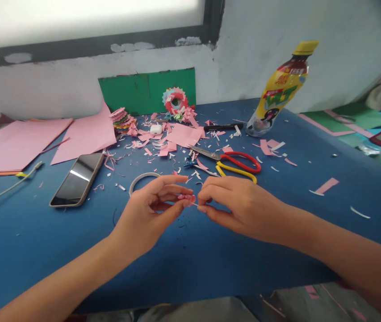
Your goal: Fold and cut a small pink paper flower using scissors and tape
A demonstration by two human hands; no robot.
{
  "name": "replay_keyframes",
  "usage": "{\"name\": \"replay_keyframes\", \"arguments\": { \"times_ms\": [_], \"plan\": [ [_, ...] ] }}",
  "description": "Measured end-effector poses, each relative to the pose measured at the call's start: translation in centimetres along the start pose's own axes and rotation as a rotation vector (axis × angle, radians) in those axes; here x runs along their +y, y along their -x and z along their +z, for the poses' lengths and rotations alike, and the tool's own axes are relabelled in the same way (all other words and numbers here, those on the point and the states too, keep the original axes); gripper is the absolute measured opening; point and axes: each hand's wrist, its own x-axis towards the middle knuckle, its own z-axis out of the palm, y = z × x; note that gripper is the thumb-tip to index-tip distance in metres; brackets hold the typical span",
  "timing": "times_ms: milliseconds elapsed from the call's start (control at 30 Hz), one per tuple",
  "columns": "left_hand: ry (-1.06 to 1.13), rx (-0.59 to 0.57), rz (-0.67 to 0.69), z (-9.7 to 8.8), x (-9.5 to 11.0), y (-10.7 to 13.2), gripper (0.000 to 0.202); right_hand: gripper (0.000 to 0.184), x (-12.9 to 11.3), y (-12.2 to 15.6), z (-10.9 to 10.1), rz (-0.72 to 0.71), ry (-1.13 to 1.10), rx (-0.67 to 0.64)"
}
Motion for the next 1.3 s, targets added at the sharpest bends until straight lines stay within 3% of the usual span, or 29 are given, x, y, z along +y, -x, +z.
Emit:
{"name": "replay_keyframes", "arguments": {
  "times_ms": [1300],
  "plan": [
    [-0.094,0.028,-0.027,0.17,0.24,0.09,0.027,0.011,0.0,-0.13,0.29,-0.027,0.1,0.022]
  ]
}}
